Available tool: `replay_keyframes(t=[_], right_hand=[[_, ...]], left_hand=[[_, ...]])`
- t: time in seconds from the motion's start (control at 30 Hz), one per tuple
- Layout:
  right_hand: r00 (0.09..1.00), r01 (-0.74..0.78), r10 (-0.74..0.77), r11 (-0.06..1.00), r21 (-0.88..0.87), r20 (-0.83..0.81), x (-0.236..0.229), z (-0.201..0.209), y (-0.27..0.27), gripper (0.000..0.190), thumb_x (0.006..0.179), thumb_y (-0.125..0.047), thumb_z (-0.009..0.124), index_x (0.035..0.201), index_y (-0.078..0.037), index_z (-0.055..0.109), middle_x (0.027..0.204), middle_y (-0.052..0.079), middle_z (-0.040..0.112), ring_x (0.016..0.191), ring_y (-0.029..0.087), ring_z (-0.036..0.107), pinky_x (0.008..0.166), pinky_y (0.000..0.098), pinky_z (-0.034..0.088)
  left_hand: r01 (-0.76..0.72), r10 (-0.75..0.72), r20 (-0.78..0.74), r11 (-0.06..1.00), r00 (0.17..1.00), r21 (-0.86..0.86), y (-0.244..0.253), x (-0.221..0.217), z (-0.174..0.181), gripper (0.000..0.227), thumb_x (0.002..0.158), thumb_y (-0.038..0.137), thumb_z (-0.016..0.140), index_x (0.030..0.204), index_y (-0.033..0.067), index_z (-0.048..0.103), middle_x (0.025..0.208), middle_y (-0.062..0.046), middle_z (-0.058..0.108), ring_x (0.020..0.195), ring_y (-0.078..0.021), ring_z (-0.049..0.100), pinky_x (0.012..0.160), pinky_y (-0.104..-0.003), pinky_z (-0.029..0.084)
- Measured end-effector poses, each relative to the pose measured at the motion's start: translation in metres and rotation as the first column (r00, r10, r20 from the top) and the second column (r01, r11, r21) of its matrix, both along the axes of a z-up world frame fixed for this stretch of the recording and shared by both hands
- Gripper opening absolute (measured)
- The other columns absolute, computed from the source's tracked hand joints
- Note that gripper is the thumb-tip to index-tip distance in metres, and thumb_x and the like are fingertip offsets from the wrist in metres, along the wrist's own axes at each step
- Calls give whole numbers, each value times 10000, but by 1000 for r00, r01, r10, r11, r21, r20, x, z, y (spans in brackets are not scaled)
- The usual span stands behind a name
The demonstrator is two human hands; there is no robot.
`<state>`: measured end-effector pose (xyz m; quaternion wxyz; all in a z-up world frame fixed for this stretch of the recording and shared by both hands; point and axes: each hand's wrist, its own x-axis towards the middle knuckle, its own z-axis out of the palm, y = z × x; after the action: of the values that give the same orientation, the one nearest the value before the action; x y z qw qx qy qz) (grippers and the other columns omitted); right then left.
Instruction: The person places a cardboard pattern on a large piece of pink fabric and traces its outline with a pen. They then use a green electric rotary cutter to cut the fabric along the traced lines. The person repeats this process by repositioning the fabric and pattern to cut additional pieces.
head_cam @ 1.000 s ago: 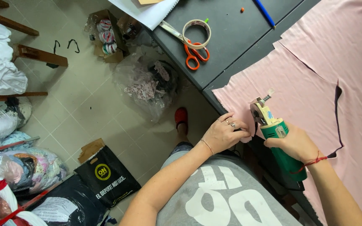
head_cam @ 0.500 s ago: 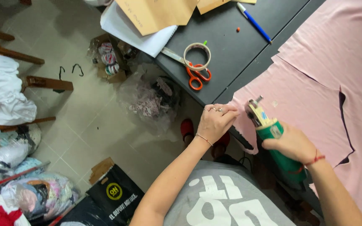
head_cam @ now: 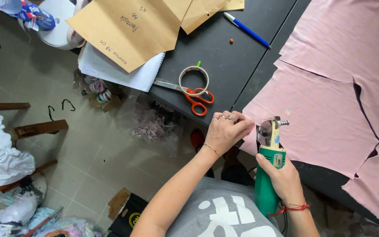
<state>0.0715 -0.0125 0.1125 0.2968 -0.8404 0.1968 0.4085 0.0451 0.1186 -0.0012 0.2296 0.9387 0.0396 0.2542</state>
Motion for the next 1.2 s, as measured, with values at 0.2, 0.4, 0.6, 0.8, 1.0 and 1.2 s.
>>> replay_keyframes(t=[0.2,0.4,0.6,0.8,1.0,1.2], right_hand=[[995,99,-99,995,34,15,-2,-5,11,337,748,-323,566,916,-41,487,642,146,654,552,252,616,559,333,471],[985,155,-160,985,81,64,1,-12,15,309,761,-313,562,888,-41,490,663,152,623,518,277,609,521,350,474],[987,80,-78,997,-10,142,17,-18,18,345,749,-386,556,902,-77,551,712,97,615,619,219,594,599,310,444],[984,10,-9,1000,-8,176,30,-9,36,509,698,-535,642,835,-54,547,883,202,579,965,308,519,827,414,367],[974,38,-36,999,-5,225,48,-3,52,524,693,-570,638,851,-76,565,878,170,583,969,284,525,815,384,383],[948,-25,25,1000,-5,318,80,-49,15,560,729,-618,617,876,-78,580,889,183,575,973,301,515,804,409,379]], left_hand=[[-26,25,34,999,999,19,2,4,3,99,834,268,586,770,234,519,754,1,473,601,-174,484,565,-309,326],[5,-6,-18,999,1000,-42,3,3,2,124,865,312,533,759,251,513,760,40,495,622,-158,488,604,-300,313],[7,-8,-19,998,1000,-56,4,3,0,153,874,349,487,764,254,534,762,36,517,616,-167,485,582,-311,319],[-36,42,81,996,996,-77,1,4,-11,78,842,311,520,792,284,573,705,38,483,604,-148,508,627,-262,395],[-17,25,89,996,996,-87,2,3,-11,66,826,272,550,763,257,561,706,46,473,644,-133,501,628,-250,380],[9,0,104,996,995,-86,2,1,-15,57,812,271,567,760,248,557,711,46,478,654,-131,499,643,-256,383]])
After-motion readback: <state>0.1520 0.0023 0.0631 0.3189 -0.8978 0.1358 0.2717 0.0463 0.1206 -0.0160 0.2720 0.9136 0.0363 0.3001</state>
